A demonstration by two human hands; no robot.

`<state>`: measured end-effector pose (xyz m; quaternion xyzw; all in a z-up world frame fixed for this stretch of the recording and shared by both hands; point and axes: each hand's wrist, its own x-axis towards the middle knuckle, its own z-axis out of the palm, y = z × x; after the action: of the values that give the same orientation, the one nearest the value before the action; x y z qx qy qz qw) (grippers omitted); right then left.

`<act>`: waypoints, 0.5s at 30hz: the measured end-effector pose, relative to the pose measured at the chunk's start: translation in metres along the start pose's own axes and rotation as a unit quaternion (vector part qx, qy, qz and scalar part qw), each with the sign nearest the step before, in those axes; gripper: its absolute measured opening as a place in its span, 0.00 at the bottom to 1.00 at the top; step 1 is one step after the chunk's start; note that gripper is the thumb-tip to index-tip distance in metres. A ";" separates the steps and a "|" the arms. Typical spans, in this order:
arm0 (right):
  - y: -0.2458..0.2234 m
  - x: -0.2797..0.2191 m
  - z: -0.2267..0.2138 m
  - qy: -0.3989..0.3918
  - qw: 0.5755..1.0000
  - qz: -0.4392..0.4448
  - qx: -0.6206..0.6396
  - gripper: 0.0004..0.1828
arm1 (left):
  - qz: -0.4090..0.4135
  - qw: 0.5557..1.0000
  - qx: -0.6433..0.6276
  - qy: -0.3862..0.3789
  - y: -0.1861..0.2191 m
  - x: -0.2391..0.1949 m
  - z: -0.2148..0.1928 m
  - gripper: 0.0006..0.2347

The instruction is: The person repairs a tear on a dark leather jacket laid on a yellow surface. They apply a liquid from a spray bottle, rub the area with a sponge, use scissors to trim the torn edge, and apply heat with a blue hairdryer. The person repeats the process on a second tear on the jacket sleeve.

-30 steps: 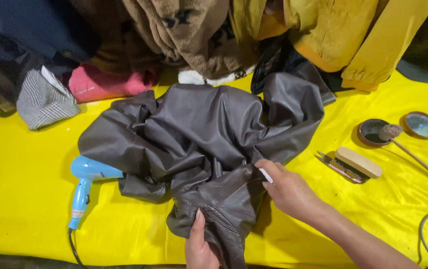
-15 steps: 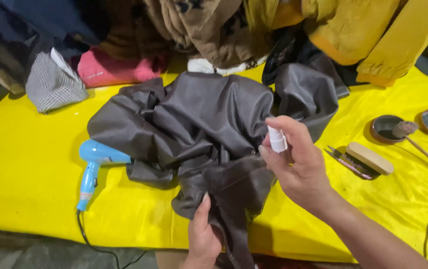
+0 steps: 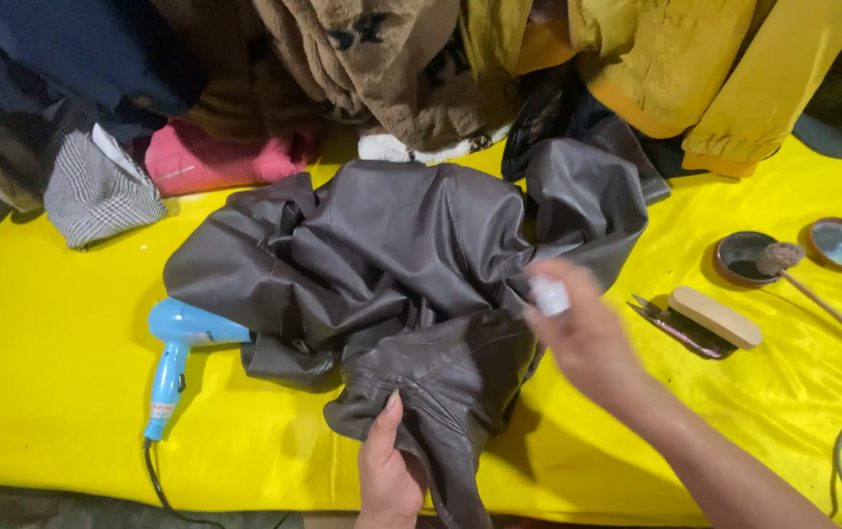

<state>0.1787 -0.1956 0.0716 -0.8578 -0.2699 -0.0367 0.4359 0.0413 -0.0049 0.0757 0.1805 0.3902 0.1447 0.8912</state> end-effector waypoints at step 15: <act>-0.063 -0.012 -0.001 0.021 0.992 -0.104 0.064 0.27 | 0.106 0.994 0.034 -0.006 -0.008 0.014 -0.024 0.18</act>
<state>0.1375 -0.1721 0.1144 -0.7944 -0.3501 -0.0818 0.4896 0.0334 -0.0011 0.0478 0.2515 0.3681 0.2240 0.8667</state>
